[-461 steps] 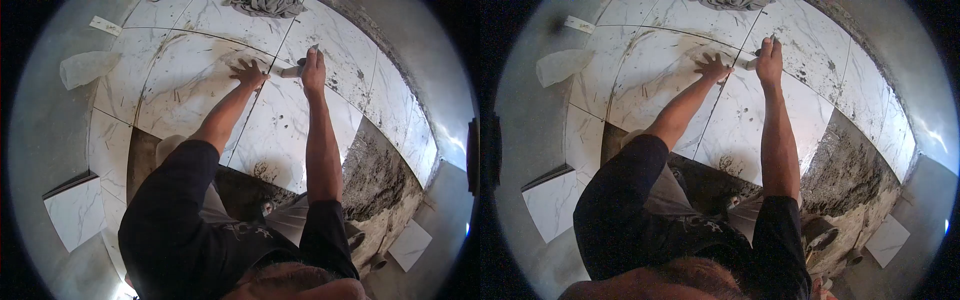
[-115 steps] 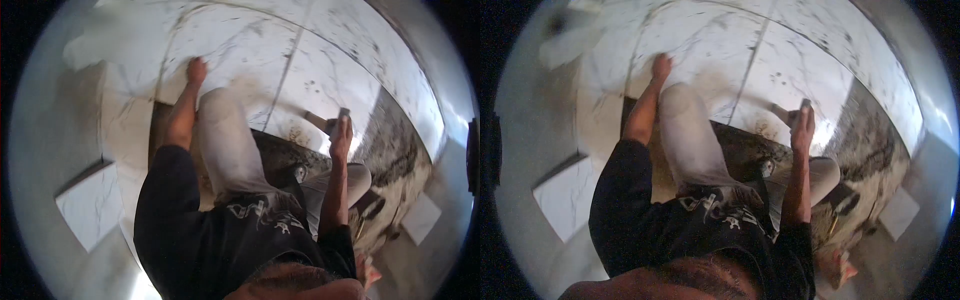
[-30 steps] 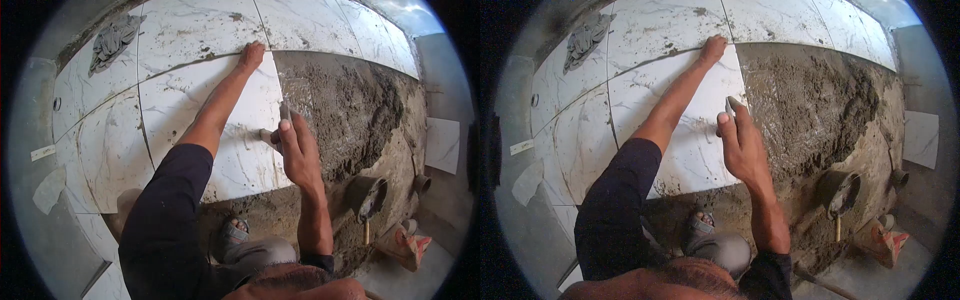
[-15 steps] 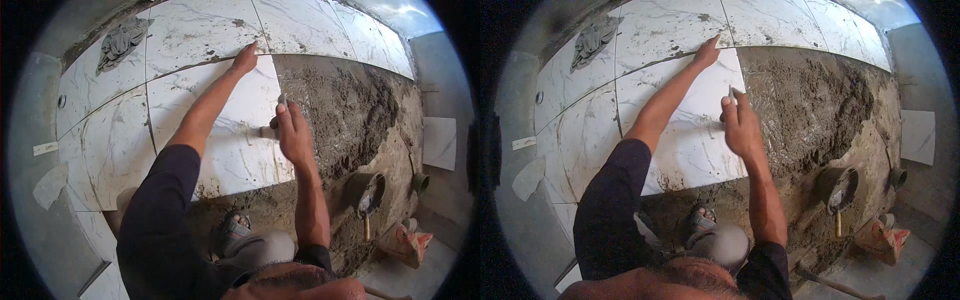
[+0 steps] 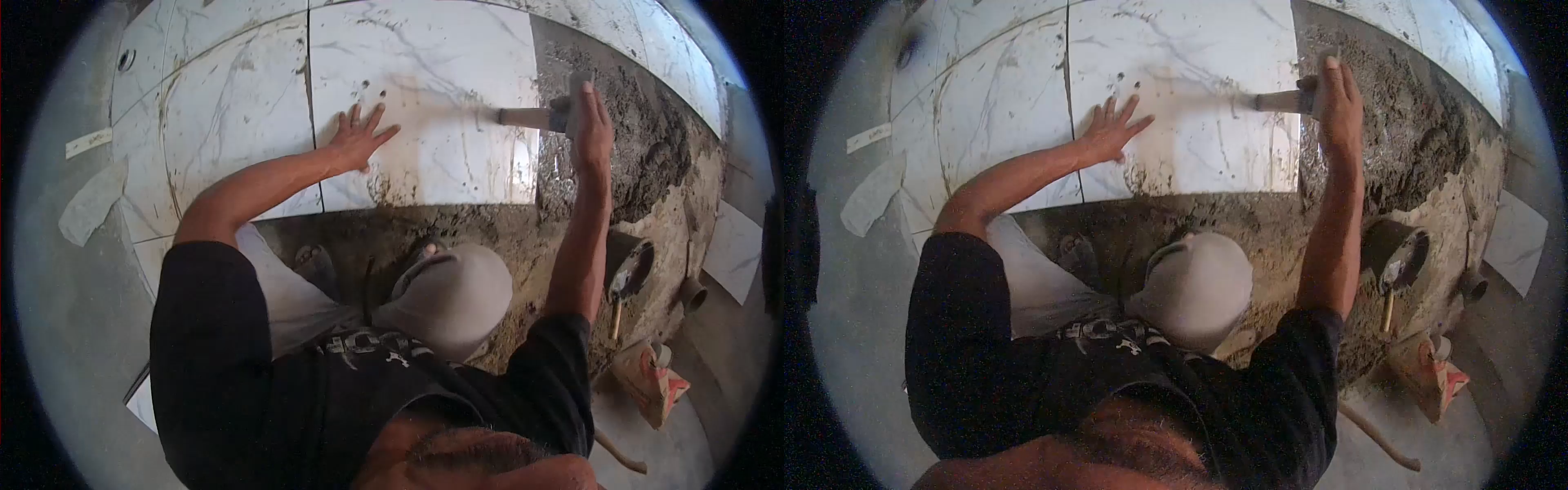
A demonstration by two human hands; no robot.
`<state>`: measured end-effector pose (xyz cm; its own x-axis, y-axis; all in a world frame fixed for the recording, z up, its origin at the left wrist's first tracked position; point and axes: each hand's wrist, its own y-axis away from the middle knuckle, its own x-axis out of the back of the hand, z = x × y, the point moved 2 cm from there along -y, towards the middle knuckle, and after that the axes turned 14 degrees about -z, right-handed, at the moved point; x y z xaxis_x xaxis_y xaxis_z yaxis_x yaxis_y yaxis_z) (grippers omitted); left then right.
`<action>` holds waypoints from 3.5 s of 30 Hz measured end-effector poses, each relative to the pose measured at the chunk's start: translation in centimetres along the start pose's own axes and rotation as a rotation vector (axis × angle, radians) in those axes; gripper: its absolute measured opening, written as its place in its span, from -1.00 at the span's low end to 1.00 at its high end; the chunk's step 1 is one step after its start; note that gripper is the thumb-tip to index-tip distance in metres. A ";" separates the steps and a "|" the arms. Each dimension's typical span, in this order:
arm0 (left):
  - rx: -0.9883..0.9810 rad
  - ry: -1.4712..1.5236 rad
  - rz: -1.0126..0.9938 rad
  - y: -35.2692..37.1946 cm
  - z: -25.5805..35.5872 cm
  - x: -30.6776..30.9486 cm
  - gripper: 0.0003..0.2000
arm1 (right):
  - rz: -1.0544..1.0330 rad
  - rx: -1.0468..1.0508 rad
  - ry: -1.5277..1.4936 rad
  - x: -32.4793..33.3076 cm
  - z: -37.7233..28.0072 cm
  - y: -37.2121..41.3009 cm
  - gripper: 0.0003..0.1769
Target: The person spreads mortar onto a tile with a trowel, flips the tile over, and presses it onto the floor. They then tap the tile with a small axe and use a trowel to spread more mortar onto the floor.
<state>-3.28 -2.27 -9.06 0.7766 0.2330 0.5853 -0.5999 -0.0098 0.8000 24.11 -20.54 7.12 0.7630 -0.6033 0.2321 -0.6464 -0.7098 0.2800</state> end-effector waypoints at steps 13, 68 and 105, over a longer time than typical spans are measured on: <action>0.101 0.073 0.212 -1.2 -0.3 -2.0 0.08 | 0.232 0.023 0.053 -3.2 0.9 7.4 -0.23; 0.655 0.896 0.367 2.4 -13.2 -5.4 0.20 | -0.189 0.307 -0.093 -20.7 -8.9 -11.1 -0.53; 0.806 1.051 0.380 -0.9 -19.3 2.5 0.07 | -0.385 0.262 -0.145 -28.0 -7.5 -10.6 -0.50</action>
<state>-4.49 17.09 -10.88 -0.1341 0.7042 0.6972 -0.1845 -0.7090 0.6806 9.60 6.63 4.68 0.9504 -0.3105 0.0208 -0.3112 -0.9477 0.0714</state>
